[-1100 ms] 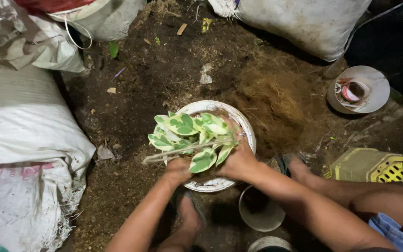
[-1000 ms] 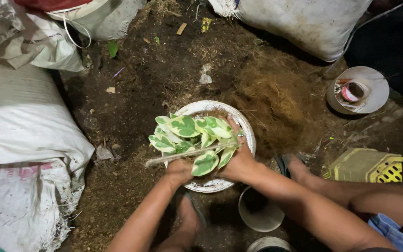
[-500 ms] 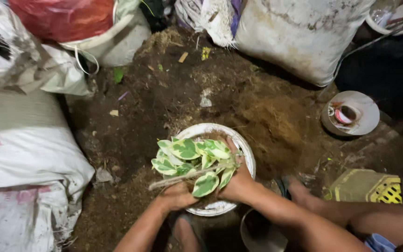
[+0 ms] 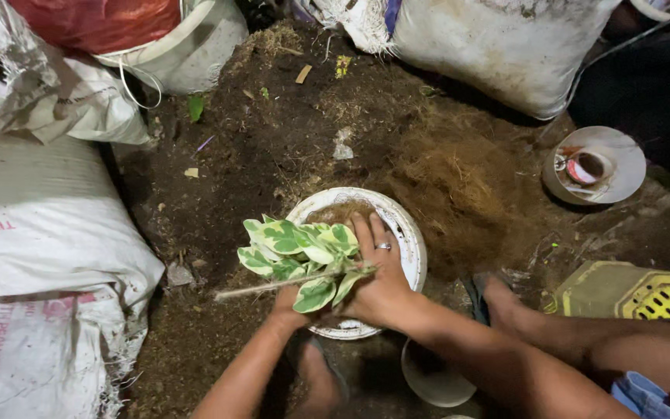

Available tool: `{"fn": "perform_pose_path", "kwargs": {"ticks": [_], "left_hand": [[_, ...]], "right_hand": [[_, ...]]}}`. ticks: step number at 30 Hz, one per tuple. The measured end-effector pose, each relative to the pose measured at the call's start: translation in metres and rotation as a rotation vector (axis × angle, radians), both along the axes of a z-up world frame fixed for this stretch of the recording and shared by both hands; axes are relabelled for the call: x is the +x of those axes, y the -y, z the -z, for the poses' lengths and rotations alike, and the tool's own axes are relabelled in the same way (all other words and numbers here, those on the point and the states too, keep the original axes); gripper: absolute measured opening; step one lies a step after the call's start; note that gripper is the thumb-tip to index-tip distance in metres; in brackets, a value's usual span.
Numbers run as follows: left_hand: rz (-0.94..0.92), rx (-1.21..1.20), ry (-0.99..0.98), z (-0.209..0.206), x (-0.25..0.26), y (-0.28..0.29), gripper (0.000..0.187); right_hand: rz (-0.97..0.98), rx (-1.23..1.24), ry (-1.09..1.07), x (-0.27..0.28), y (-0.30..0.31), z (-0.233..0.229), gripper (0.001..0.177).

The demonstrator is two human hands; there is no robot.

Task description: The person wraps a variegated pothos plant with coconut coir, securing it around the base and leaves using their hands. They adjust the coir and the plant repeatedly to ensure it is tightly bound.

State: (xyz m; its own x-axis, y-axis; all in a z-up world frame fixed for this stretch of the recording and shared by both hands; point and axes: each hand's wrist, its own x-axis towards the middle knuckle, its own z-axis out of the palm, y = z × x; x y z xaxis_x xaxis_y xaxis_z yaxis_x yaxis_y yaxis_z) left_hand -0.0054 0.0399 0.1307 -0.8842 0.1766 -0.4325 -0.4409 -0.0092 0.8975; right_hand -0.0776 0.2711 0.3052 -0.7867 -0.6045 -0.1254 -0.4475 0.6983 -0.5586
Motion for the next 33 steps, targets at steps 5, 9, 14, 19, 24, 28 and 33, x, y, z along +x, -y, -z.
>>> {"fn": "perform_pose_path", "kwargs": {"ticks": [5,9,14,19,24,28,33], "left_hand": [[0.159,-0.546,-0.143,0.016,0.003,0.010,0.041],[-0.043,-0.227,-0.057,0.015,0.004,0.006,0.046],[0.191,-0.499,-0.250,0.007,0.000,0.007,0.052],[0.268,-0.584,-0.291,0.013,-0.005,0.006,0.058],[0.279,-0.624,-0.325,0.021,-0.002,0.005,0.064],[0.283,-0.654,-0.373,0.022,-0.003,0.001,0.069],[0.308,-0.660,-0.463,0.020,-0.001,-0.001,0.076]], "right_hand": [[-0.135,-0.355,0.185,-0.012,-0.038,0.018,0.109],[0.166,-1.020,0.389,-0.025,-0.071,0.061,0.059],[0.440,-0.806,0.196,-0.019,-0.041,0.095,0.052],[0.229,-0.802,0.146,-0.026,-0.027,0.097,0.053],[-0.145,-0.650,0.062,-0.049,-0.033,0.094,0.053],[-0.252,-0.649,0.065,-0.062,-0.034,0.084,0.048],[-0.345,-0.641,0.163,-0.070,-0.036,0.077,0.066]]}}
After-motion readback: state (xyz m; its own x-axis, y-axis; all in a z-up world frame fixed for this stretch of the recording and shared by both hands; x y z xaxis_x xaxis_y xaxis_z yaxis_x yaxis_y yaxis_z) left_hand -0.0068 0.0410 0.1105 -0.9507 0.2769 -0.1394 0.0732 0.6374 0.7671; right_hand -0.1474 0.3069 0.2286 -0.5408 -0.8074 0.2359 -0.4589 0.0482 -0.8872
